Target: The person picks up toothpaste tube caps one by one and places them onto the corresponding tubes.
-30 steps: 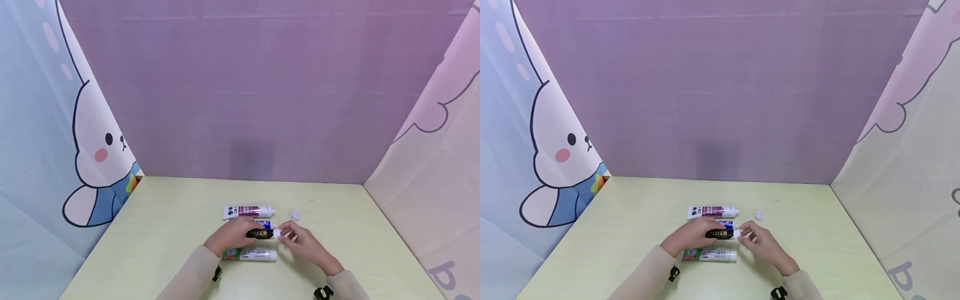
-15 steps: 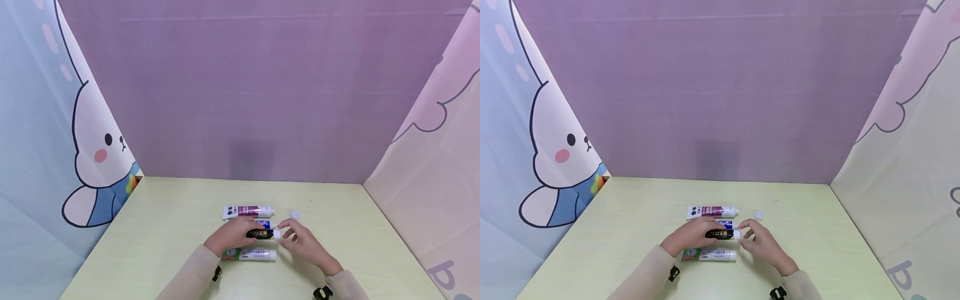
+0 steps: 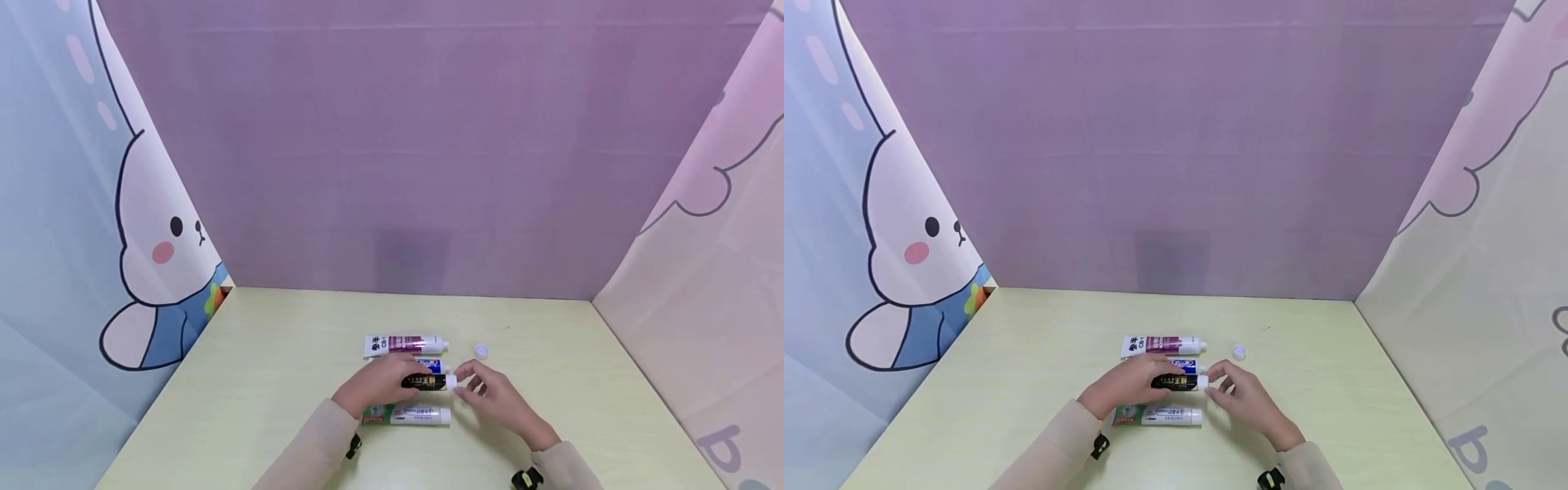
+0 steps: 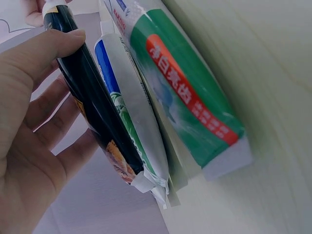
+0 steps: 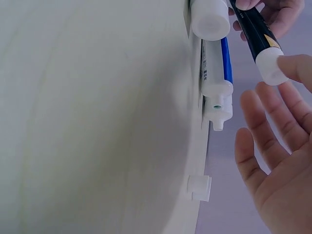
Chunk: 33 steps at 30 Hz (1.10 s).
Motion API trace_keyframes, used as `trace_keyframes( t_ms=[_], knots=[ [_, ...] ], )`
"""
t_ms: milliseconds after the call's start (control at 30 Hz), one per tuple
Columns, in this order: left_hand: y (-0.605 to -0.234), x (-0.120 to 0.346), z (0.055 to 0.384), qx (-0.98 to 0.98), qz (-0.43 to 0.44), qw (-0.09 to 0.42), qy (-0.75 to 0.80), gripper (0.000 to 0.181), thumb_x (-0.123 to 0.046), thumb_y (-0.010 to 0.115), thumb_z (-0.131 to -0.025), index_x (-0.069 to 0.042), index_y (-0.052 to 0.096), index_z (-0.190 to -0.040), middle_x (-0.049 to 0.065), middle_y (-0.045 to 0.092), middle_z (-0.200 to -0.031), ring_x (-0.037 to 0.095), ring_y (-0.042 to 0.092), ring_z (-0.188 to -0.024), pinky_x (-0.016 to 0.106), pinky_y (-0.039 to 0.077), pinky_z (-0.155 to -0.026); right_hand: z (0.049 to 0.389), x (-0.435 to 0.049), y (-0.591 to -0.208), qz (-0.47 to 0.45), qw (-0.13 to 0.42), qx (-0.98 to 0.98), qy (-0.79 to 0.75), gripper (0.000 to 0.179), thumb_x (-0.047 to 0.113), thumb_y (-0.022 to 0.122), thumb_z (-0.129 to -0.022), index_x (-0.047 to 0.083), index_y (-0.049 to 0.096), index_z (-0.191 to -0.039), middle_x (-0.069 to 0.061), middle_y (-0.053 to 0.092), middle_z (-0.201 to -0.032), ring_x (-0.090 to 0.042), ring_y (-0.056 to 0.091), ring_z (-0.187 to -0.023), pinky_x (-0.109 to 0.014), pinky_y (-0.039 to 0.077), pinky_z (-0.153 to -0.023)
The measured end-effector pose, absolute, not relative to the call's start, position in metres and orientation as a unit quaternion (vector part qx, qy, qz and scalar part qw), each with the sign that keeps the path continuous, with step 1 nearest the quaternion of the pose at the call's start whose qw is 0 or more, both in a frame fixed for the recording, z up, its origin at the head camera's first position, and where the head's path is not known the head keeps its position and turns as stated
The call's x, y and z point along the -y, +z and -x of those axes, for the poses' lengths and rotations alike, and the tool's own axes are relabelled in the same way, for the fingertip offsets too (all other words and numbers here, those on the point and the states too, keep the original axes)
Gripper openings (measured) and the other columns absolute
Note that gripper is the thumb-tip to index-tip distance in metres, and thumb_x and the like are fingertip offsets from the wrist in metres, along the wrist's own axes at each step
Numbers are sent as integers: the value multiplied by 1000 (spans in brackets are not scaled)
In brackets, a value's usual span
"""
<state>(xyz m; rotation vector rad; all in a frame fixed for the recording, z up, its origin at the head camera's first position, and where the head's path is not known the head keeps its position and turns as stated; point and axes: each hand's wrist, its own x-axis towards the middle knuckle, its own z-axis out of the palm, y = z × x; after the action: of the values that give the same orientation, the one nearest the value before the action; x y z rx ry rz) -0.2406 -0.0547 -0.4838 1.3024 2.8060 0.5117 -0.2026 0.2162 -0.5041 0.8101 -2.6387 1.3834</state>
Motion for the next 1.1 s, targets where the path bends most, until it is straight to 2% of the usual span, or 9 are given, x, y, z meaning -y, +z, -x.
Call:
trace_keyframes(
  t_ms=[233,467,700,933,1100],
  knots=[
    [-484,55,241,-893,-418,1,165,41,-24,74,-92,-18,67,-132,-6,66,-127,12,58,-120,29,45,-104,202,-215,-506,-250,18,861,442,27,25,66,-99,6,61,-117,-3,67,-106,-17,64,-87,-31,56,-73],
    [-486,55,244,-893,-417,5,171,41,-24,73,-93,-19,67,-132,-7,66,-126,10,59,-118,27,46,-103,202,-215,-506,-250,12,846,471,37,18,74,-93,8,58,-124,-15,62,-119,-18,64,-90,-33,57,-73],
    [-486,55,244,-893,-417,5,170,41,-24,73,-93,-19,67,-133,-8,66,-127,10,58,-120,28,45,-104,204,-214,-507,-254,18,845,471,36,10,77,-89,2,58,-119,-13,63,-117,-18,64,-89,-32,56,-73],
    [-486,55,244,-893,-415,7,172,41,-24,73,-92,-18,67,-132,-7,66,-127,11,58,-120,29,45,-105,207,-215,-510,-259,23,851,456,30,3,75,-88,7,60,-113,-3,65,-108,-15,64,-85,-31,57,-72],
    [-487,56,244,-895,-412,5,168,41,-24,74,-92,-19,66,-133,-7,65,-129,12,57,-123,30,44,-106,208,-215,-511,-260,21,857,445,25,9,73,-91,11,61,-113,2,67,-102,-14,64,-84,-31,57,-72]
  ],
)
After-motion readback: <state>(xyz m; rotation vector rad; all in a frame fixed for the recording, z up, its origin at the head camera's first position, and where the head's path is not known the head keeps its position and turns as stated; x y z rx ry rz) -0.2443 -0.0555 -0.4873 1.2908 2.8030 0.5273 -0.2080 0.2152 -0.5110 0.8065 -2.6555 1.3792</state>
